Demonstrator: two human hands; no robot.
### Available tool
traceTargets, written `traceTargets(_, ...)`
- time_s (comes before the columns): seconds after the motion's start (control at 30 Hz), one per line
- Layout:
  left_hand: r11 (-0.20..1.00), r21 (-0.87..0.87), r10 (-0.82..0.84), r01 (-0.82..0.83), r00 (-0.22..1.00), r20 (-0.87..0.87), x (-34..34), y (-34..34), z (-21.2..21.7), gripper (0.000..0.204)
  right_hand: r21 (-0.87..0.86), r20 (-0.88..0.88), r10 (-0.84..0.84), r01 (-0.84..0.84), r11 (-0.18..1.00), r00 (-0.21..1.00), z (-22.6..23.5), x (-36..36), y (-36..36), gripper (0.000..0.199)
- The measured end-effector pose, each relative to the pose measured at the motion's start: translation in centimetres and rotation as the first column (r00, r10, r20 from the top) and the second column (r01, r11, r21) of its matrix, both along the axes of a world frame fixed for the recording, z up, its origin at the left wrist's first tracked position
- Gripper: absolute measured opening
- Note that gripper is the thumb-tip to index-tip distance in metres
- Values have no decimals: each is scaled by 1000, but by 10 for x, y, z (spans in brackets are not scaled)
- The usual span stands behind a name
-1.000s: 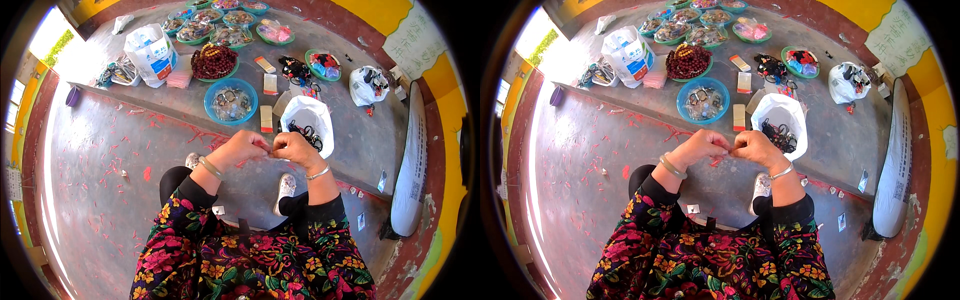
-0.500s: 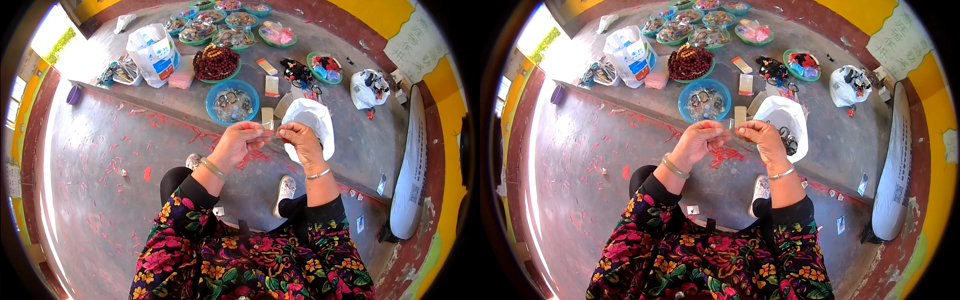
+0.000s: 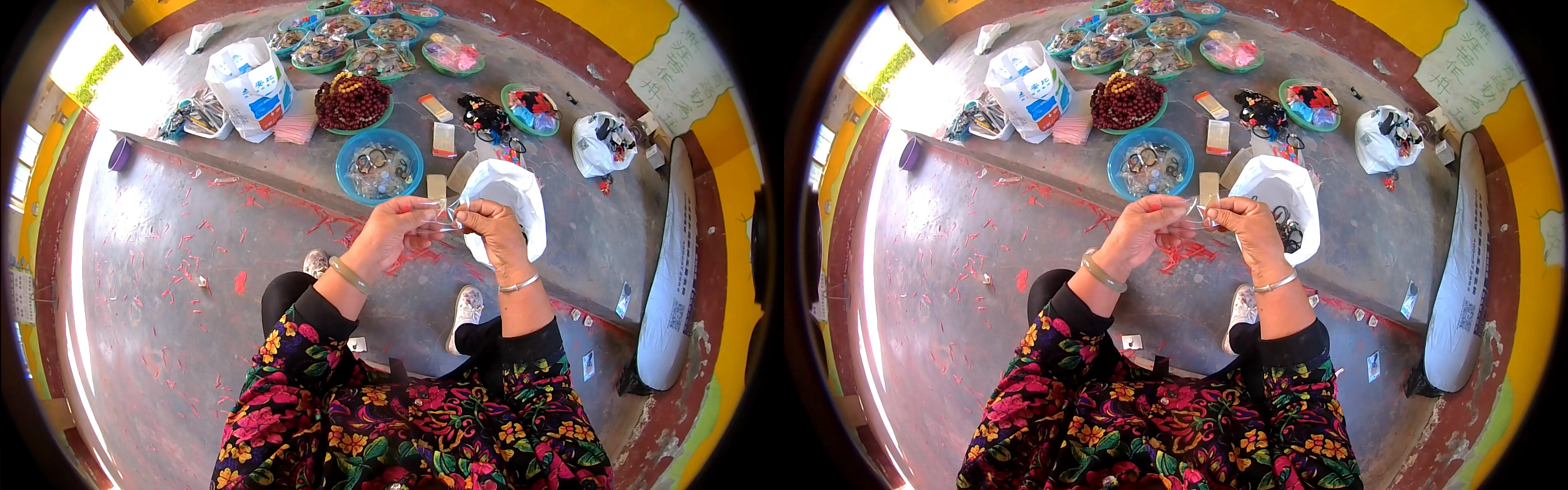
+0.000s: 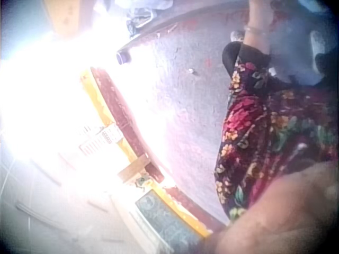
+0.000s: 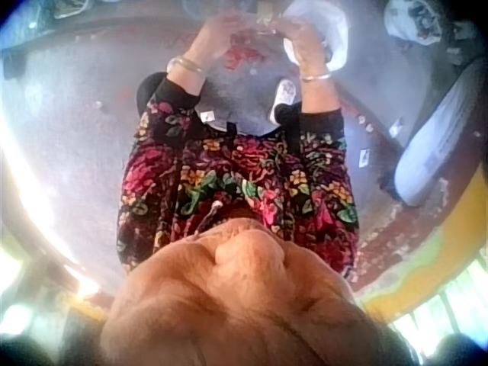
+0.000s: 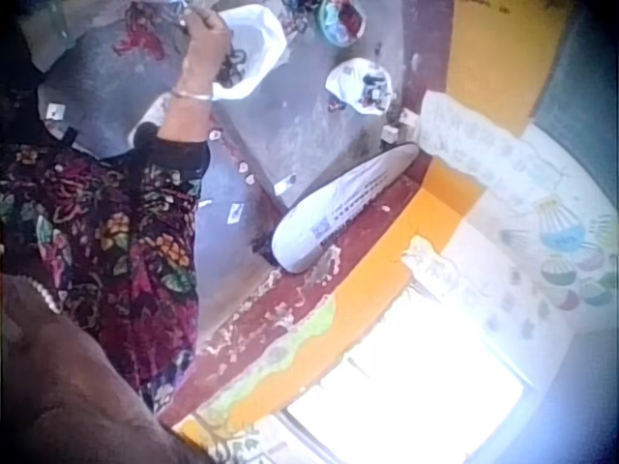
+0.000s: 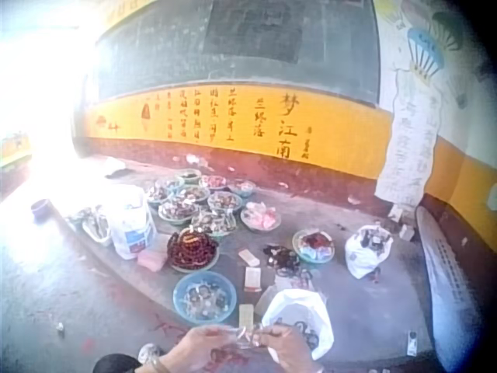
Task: The person sits on the floor and handles small jewelry items, including rings and hair ties. They pick up items from a blue bowl and a white bag, place them into small plastic bags, and then insert the bags into small cardboard boxes.
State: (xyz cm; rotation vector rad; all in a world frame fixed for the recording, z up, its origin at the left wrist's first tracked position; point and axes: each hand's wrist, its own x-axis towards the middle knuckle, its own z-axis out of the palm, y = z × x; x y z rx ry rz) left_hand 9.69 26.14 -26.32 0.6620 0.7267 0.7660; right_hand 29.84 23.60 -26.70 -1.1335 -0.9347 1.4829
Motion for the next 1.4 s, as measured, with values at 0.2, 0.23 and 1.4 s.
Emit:
traceTargets(0.2, 997, 35, 76, -74, 994, -74, 4, -3, 5, 17, 35, 55, -47, 45, 998, 997, 3, -5, -1, 16)
traceTargets(0.23, 996, 41, 84, -80, 992, -94, 5, -3, 5, 16, 48, 91, -57, 53, 997, 994, 3, -6, -1, 16)
traceTargets(1.4, 985, 76, 150, -153, 988, 35, 9, -4, -11, 9, -102, -187, -99, 81, 991, 977, -6, -28, 3, 13)
